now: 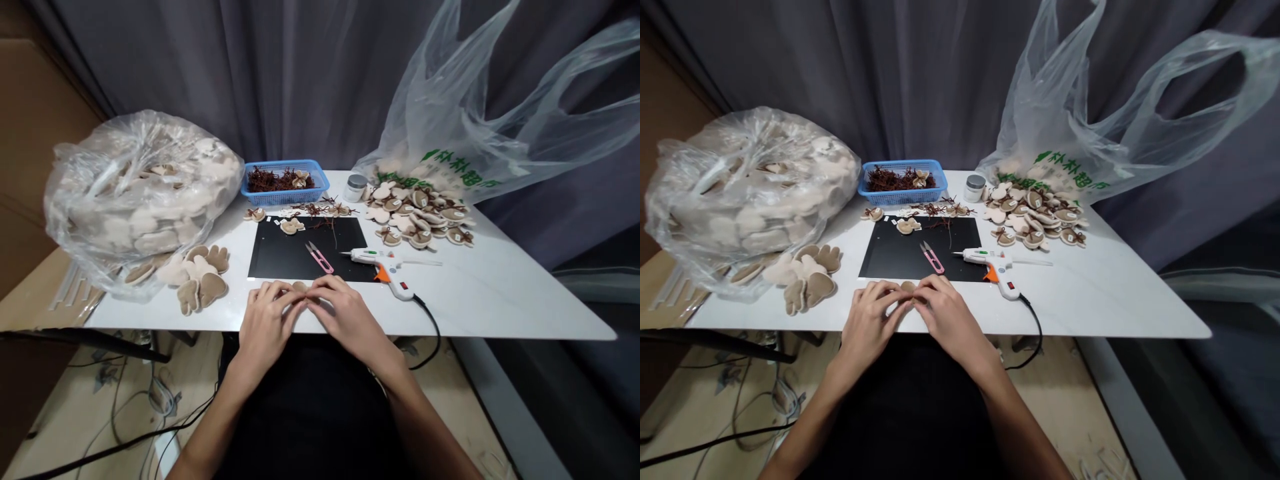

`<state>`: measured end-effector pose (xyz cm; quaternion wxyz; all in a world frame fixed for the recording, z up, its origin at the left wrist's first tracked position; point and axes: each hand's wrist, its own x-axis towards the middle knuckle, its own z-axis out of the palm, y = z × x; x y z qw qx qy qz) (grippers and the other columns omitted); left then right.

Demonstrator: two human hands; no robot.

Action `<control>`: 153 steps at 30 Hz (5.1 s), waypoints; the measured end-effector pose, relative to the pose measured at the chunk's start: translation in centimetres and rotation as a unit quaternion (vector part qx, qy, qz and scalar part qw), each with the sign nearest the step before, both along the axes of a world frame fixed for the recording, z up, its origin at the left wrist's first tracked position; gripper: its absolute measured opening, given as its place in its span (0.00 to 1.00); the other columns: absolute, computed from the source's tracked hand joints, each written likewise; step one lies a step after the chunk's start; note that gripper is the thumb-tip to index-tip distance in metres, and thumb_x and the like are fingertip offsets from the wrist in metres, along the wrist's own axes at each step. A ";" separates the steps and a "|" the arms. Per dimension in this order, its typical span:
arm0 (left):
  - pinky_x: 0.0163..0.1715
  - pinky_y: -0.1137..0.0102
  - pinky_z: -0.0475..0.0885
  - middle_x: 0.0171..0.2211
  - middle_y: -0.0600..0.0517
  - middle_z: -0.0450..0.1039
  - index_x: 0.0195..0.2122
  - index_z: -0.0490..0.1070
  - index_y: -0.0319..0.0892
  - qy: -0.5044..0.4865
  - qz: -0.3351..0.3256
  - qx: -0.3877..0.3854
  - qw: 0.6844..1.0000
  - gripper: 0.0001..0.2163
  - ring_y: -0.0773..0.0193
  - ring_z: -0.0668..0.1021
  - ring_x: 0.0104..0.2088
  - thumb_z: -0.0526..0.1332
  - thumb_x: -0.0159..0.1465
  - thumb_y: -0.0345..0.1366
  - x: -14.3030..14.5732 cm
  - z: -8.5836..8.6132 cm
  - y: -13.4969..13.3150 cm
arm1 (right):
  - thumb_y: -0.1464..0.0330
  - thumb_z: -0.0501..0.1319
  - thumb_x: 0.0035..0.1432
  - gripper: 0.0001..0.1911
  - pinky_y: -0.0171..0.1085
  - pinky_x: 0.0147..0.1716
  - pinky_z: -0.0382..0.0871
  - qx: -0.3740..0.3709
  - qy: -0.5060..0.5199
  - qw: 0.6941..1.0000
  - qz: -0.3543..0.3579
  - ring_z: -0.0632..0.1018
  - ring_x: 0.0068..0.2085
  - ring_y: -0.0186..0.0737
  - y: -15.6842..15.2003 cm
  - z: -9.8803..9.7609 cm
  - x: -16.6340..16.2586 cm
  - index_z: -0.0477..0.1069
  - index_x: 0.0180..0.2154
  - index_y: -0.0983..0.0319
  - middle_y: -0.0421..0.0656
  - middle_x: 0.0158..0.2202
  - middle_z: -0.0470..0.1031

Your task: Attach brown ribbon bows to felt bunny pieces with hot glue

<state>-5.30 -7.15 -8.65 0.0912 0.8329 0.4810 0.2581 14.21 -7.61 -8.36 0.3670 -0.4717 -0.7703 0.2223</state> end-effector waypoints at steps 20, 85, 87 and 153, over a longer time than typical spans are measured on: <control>0.45 0.59 0.65 0.49 0.51 0.80 0.51 0.81 0.50 0.022 0.005 0.010 1.000 0.08 0.55 0.77 0.47 0.64 0.75 0.40 0.0 -0.1 -0.3 | 0.74 0.75 0.56 0.14 0.41 0.39 0.78 -0.104 0.026 0.985 -0.137 0.88 0.37 0.51 -0.3 0.6 -0.1 0.81 0.43 0.56 0.40 0.31 0.86; 0.47 0.57 0.67 0.55 0.50 0.81 0.53 0.81 0.52 0.017 0.009 -0.033 0.999 0.10 0.54 0.77 0.48 0.61 0.77 0.41 0.2 0.5 -0.2 | 0.76 0.65 0.67 0.09 0.48 0.53 0.77 -0.028 -0.054 0.998 -0.022 0.83 0.49 0.49 0.3 0.5 -0.3 0.83 0.41 0.59 0.47 0.46 0.85; 0.48 0.58 0.67 0.55 0.51 0.81 0.52 0.80 0.51 -0.002 0.007 -0.054 0.999 0.08 0.54 0.78 0.50 0.62 0.76 0.40 0.0 0.7 -0.1 | 0.76 0.65 0.66 0.08 0.47 0.53 0.77 -0.022 -0.059 0.998 -0.009 0.83 0.48 0.48 0.6 0.7 -0.3 0.82 0.39 0.60 0.47 0.44 0.85; 0.48 0.58 0.73 0.46 0.47 0.75 0.46 0.76 0.43 -0.037 -0.011 -0.057 0.998 0.08 0.53 0.77 0.47 0.58 0.73 0.27 0.6 -0.9 -0.3 | 0.70 0.67 0.60 0.12 0.41 0.51 0.79 -0.110 0.200 0.973 -0.012 0.87 0.45 0.47 0.9 -1.3 -0.8 0.71 0.46 0.56 0.44 0.39 0.86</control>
